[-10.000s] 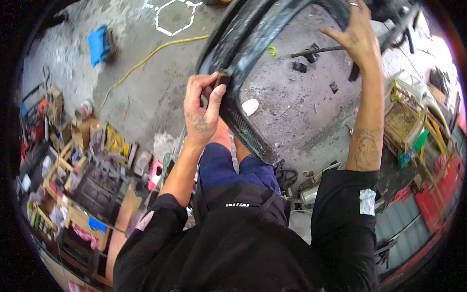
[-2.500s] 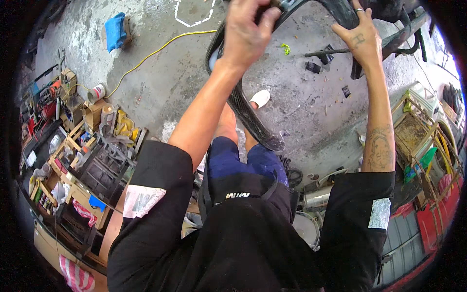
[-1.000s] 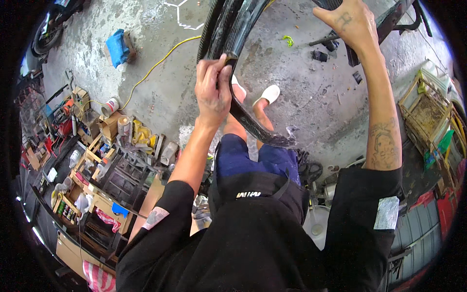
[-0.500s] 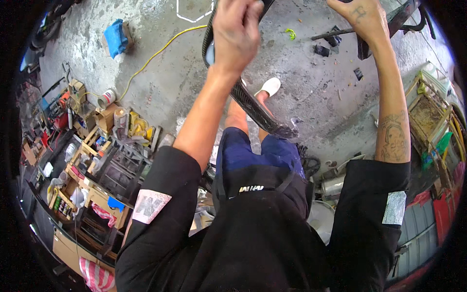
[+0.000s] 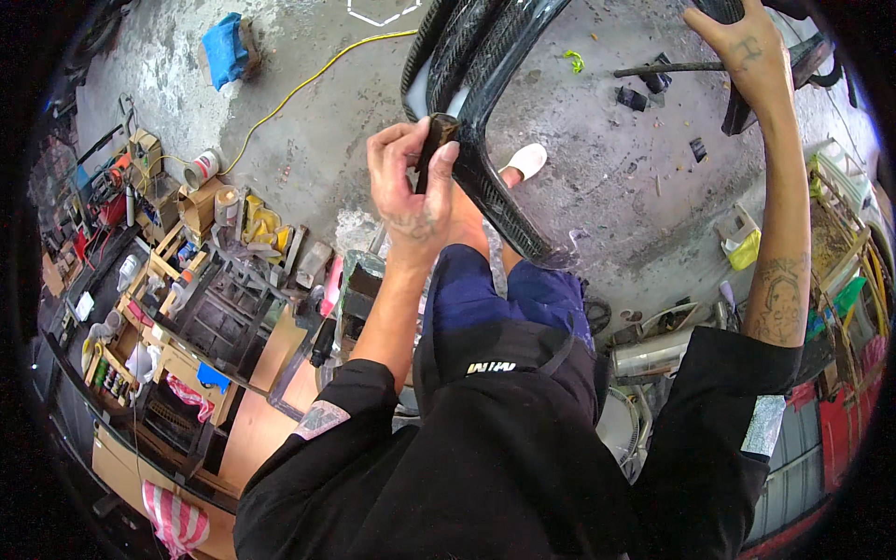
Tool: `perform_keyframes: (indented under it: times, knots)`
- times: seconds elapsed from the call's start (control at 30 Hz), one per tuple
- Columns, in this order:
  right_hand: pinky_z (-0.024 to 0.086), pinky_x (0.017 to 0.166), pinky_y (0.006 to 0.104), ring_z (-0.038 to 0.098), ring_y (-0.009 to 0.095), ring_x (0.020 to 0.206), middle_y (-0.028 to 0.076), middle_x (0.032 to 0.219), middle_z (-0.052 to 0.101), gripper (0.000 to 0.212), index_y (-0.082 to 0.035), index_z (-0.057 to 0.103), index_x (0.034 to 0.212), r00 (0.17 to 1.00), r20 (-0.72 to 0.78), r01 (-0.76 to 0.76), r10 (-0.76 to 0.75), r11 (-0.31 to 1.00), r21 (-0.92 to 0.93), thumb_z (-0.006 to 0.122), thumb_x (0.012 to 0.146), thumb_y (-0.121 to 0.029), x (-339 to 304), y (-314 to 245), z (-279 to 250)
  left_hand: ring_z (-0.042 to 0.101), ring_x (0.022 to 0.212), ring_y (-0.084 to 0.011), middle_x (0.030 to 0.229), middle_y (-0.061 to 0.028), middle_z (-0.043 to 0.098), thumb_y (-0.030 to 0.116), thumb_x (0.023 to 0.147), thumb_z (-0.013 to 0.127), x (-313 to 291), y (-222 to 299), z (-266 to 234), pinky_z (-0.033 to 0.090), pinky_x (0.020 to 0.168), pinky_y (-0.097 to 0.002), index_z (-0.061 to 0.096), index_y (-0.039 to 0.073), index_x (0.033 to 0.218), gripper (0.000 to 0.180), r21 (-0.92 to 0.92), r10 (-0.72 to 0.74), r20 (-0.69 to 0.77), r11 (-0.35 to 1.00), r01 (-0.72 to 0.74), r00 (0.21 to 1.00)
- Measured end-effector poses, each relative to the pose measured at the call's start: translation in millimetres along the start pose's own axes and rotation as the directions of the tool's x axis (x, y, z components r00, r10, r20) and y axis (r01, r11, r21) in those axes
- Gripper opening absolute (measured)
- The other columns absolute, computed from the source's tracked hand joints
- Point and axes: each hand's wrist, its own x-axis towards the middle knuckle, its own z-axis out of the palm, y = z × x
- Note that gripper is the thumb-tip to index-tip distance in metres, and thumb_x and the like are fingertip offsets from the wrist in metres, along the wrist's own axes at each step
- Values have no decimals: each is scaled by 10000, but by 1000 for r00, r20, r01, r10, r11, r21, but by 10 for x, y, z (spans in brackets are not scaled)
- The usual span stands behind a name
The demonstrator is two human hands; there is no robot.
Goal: The person sands a large black car bumper with a sanding block, repeatedly dipping it in a yellow water tub to keep it wet. They work along the grille and edges of the bumper, holding it steady with the other hand.
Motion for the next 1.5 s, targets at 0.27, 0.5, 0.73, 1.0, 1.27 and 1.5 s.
perform_keyframes:
  times: [0.27, 0.5, 0.73, 1.0, 1.27, 1.5]
  knots:
    - [496, 1076, 405, 602, 358, 1334, 290, 1502, 561, 924, -231, 422, 1634, 970, 218, -112, 105, 993, 20, 795, 796, -347, 101, 463, -18, 633, 980, -317, 1075, -171, 627, -33, 858, 805, 197, -22, 417, 537, 847, -404, 696, -12, 1105, 271, 49, 261, -19, 964, -260, 965]
    - [363, 1232, 408, 402, 418, 1531, 393, 1591, 402, 1050, -258, 396, 1652, 990, 39, -134, 132, 989, 66, 805, 692, -146, 61, -50, -160, 637, 955, -337, 1092, -176, 628, -28, 857, 806, 600, 89, 639, 529, 848, -388, 690, -17, 1112, 280, 32, 410, -26, 912, -409, 912]
    - [390, 1213, 397, 423, 435, 1513, 408, 1604, 355, 1044, -271, 383, 1655, 995, 37, -100, 96, 989, 109, 804, 705, -164, 13, -113, -94, 640, 951, -305, 1069, -155, 630, -51, 829, 821, 575, 97, 510, 544, 842, -391, 711, -9, 1074, 272, 50, 402, -6, 914, -402, 915]
    - [406, 1198, 412, 459, 435, 1488, 392, 1610, 370, 1044, -301, 387, 1653, 996, 82, -32, 25, 996, 79, 808, 703, -194, 58, 114, -33, 628, 986, -336, 1078, -168, 641, -30, 832, 823, 541, 2, 442, 526, 864, -413, 703, -12, 1087, 283, 44, 453, 34, 890, -454, 891]
    - [492, 1071, 380, 682, 342, 1249, 269, 1492, 599, 855, -172, 494, 1586, 992, 118, 33, -35, 999, 24, 789, 833, -450, 163, 463, 63, 637, 964, -346, 1055, -171, 630, -21, 840, 807, 495, -10, 409, 530, 833, -405, 696, -8, 1082, 266, 28, 389, 62, 920, -391, 919]
    - [433, 1155, 391, 527, 401, 1445, 295, 1613, 446, 889, -255, 459, 1613, 994, 25, 108, -108, 994, -16, 797, 817, -459, 153, 624, 102, 633, 963, -334, 1065, -166, 628, -15, 854, 801, 528, 35, 482, 531, 834, -409, 701, -10, 1098, 264, -3, 412, 48, 911, -412, 910]
